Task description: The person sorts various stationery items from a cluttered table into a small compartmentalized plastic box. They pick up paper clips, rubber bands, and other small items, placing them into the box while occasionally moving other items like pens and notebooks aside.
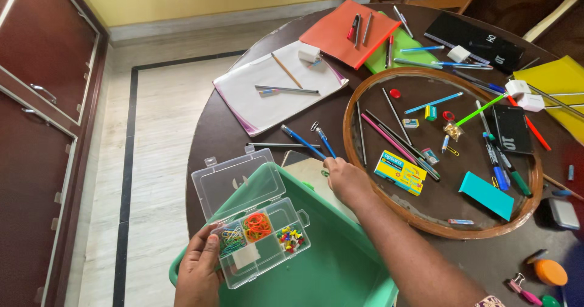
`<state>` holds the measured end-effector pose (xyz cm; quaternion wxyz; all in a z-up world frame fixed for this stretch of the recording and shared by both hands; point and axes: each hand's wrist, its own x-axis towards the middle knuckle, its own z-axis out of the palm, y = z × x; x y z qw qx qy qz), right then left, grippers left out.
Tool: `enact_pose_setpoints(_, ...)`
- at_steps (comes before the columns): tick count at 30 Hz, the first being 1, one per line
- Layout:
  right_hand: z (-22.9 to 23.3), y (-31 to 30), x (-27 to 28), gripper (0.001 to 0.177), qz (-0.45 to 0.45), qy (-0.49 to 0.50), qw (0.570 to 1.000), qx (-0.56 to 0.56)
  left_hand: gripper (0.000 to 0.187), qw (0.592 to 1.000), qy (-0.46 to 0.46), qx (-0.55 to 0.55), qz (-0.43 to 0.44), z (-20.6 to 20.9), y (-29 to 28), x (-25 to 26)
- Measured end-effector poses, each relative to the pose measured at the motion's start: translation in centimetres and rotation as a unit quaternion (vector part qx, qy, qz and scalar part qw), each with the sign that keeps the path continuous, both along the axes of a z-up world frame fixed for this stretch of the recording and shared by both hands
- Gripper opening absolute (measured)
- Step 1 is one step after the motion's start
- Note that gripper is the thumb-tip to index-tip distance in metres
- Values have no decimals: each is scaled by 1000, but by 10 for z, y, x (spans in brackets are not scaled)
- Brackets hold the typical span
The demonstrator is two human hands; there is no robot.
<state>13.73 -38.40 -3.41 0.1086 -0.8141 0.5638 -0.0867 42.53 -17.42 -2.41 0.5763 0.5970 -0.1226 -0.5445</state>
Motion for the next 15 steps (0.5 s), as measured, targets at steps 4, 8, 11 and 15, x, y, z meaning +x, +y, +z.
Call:
enact_pose_setpoints(4, -4, -2, -1, 26, -18, 41, 998, 53, 36, 1000, 0, -2, -10, 6, 0, -4)
enact_pose_setpoints(8, -10, 0, -1, 23, -34, 42, 997, 52, 36, 1000, 1, 2, -3, 8, 0, -8)
enact_pose_setpoints(11, -3, 5, 3, 19, -31, 39, 999, 11, 36, 1000, 4, 6, -6, 12, 2, -8)
enact_pose_setpoints(15, 30, 13, 13, 16, -75, -76, 994, 13, 36, 1000, 8, 3, -10, 14, 4, -7)
